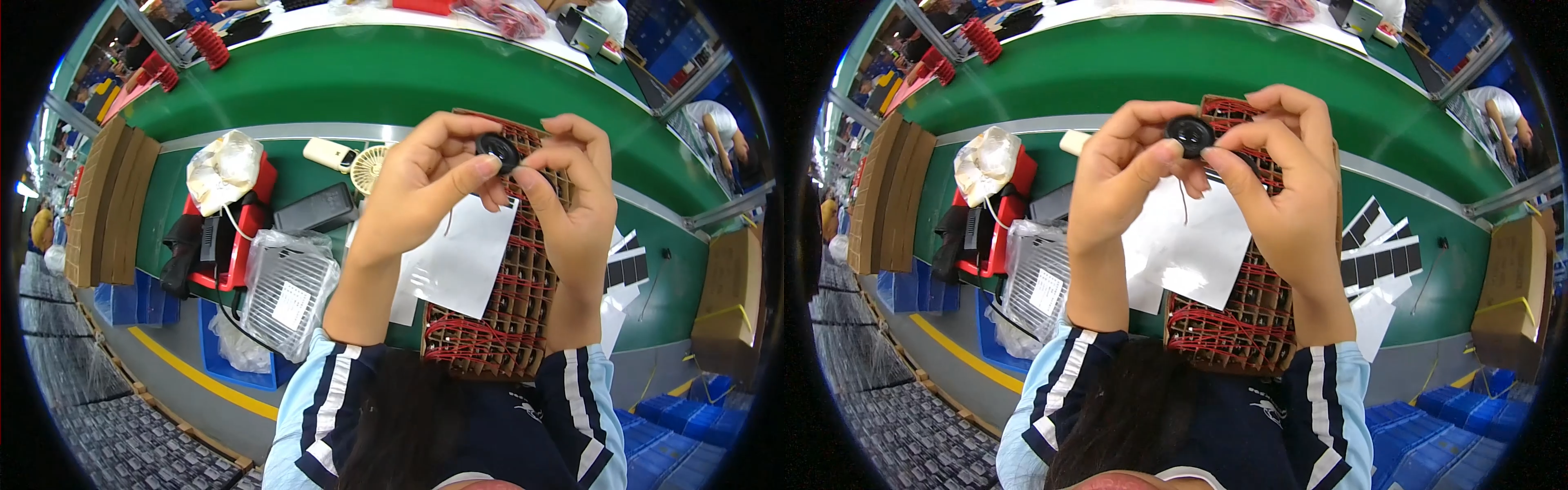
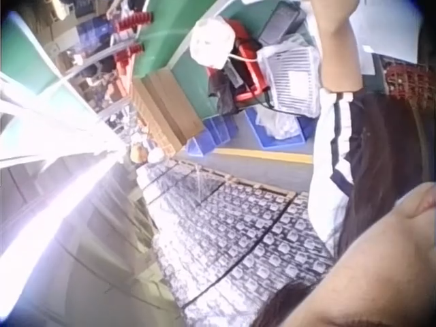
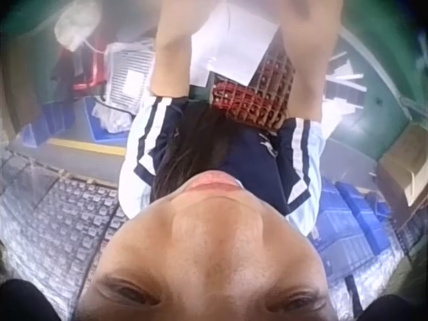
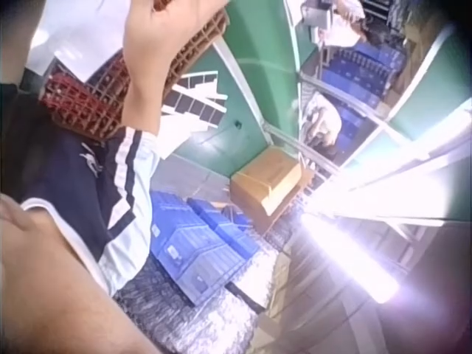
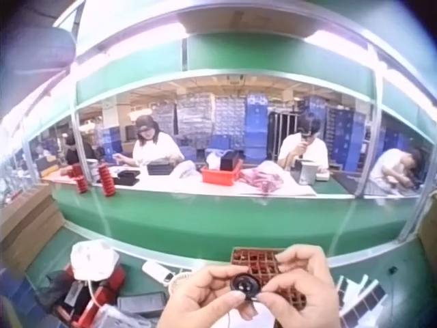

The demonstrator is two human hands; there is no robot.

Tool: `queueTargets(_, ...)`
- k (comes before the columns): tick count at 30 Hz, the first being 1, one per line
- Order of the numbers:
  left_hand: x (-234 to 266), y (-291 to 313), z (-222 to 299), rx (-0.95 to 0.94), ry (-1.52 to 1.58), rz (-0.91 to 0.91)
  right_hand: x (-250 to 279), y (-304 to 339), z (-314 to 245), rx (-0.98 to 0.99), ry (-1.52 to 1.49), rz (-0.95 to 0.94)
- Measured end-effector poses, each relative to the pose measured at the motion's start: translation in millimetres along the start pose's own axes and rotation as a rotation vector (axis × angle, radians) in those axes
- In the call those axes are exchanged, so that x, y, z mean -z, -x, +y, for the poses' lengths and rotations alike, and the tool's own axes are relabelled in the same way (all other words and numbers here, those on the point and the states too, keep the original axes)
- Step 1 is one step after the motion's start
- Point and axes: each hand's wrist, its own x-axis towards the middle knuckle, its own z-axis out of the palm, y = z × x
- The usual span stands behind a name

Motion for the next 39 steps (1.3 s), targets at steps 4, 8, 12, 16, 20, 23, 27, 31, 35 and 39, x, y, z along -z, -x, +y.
queueTargets(4, 2.9, 6.5, 6.1, 0.089, 0.047, -0.036, -0.2, 0.9, -6.7, -0.033, 0.009, 0.029)
queueTargets(8, -0.8, 6.6, 5.2, 0.167, 0.056, -0.048, 4.7, 5.2, 1.1, -0.039, -0.028, -0.068)
queueTargets(12, -9.2, 7.0, 7.4, 0.139, 0.071, 0.023, 0.9, 5.4, -3.2, -0.054, -0.069, -0.049)
queueTargets(16, -4.6, 6.2, -0.1, 0.116, -0.028, 0.040, -2.7, 5.0, -2.5, -0.001, -0.013, -0.086)
queueTargets(20, -5.0, 2.4, 4.6, 0.169, -0.049, 0.027, 0.7, 2.7, 2.8, -0.036, -0.065, -0.103)
queueTargets(23, -5.2, 5.5, 9.5, 0.160, -0.058, 0.034, -1.9, 2.2, -0.9, -0.071, -0.138, -0.121)
queueTargets(27, -5.1, 5.5, 10.4, 0.179, -0.042, -0.002, 0.4, 3.0, 0.2, -0.034, -0.025, -0.135)
queueTargets(31, -11.5, 3.7, 10.9, 0.201, 0.034, 0.011, 1.5, 3.2, 0.6, -0.066, -0.058, -0.127)
queueTargets(35, -4.9, 6.2, 1.0, 0.104, -0.130, 0.009, 3.5, 2.7, 5.6, -0.032, -0.061, -0.129)
queueTargets(39, -5.4, 5.5, -1.1, 0.074, -0.130, 0.063, 1.4, 4.2, 0.5, 0.006, -0.095, -0.097)
